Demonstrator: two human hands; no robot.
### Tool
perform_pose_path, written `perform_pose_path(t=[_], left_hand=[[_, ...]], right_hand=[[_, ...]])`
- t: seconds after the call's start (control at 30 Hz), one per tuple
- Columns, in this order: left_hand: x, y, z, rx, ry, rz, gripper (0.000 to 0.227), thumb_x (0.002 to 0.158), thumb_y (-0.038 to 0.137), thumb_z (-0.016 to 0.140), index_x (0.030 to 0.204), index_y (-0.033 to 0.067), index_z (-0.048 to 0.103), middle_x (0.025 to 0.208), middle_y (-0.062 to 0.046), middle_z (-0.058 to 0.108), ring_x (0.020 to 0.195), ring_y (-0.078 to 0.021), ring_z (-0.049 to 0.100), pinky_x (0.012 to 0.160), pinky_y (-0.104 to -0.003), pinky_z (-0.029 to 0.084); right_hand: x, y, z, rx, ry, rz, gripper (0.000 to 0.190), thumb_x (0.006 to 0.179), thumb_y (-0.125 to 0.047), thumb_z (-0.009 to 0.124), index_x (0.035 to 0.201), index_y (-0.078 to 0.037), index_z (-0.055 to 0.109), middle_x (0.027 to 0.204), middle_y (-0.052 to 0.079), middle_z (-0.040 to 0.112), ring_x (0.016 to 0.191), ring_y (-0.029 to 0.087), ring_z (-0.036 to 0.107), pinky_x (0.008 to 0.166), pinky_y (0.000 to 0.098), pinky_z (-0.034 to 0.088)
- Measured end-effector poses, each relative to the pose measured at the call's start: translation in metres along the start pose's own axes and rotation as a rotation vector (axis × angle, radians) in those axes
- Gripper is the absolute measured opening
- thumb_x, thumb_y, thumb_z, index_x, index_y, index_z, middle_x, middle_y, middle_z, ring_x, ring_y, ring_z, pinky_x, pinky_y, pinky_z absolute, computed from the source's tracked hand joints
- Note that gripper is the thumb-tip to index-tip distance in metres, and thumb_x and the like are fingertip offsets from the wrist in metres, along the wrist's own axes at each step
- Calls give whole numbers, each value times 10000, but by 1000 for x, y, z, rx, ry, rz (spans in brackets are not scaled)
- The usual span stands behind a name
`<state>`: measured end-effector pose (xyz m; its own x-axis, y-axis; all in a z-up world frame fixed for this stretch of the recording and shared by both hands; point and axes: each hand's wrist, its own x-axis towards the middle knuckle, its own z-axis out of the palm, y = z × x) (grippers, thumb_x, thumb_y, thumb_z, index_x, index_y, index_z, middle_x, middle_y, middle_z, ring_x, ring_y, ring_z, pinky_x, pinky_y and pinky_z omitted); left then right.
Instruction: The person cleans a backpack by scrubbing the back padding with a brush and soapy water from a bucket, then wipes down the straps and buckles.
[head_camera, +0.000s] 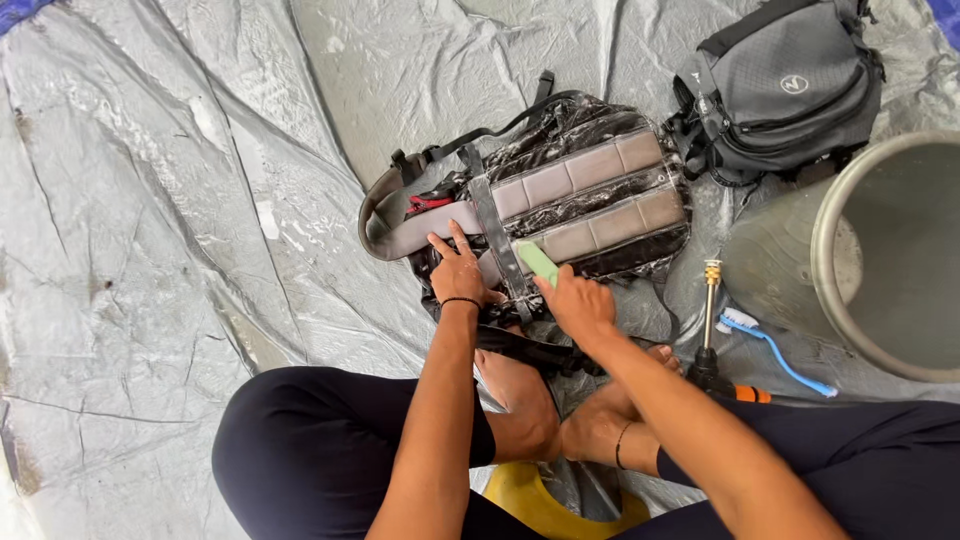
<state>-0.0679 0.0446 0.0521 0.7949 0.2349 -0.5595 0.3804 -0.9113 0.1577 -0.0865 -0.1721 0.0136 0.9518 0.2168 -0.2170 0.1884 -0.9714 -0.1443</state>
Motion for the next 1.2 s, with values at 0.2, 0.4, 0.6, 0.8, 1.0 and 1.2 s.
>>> perform_pose_path(t=[0.2,0.4,0.6,0.8,1.0,1.2], left_hand=[[-7,0,4,87,85,10,1644,599,550,1042,1755,24,-3,1693,-423,287,1167,-363,770,943,-508,640],[14,-2,24,-11,83,-40,1170,926,240,810,1775,133,13,1742,-391,189,1090,-384,793,1001,-624,568],[17,1,23,43,62,-56,1028,1008,112,665,1779,119,-15,1749,-383,184,1051,-362,809,1036,-594,568],[-3,0,6,-63,34,-15,1399,779,282,957,1773,99,-11,1744,-405,150,1120,-418,777,1115,-657,485],[18,2,20,-15,90,-40,1166,905,129,799,1778,79,28,1717,-422,211,1049,-365,804,1076,-659,520],[2,-1,0,48,35,22,1495,723,480,996,1762,42,15,1694,-462,203,993,-370,815,978,-595,600]], right_hand=[[72,-27,-41,-29,-117,65,647,1050,-671,501,974,-59,697,884,219,795,874,420,811,719,581,617],[-16,-6,-2,-257,150,-461,519,1019,-647,483,822,-179,589,532,58,669,507,268,732,530,434,576],[85,-46,-21,-214,309,-264,627,1033,-741,516,796,-176,653,578,33,680,527,246,732,487,437,516],[158,-109,-46,-69,4,-65,664,986,-790,497,921,-156,683,823,133,803,818,382,819,715,562,610],[39,7,-29,-365,81,-672,469,1026,-642,491,853,-212,567,565,32,701,533,244,757,557,446,594],[127,-22,-58,-377,312,-584,572,1034,-738,487,847,-213,613,599,20,680,541,254,732,558,445,571]])
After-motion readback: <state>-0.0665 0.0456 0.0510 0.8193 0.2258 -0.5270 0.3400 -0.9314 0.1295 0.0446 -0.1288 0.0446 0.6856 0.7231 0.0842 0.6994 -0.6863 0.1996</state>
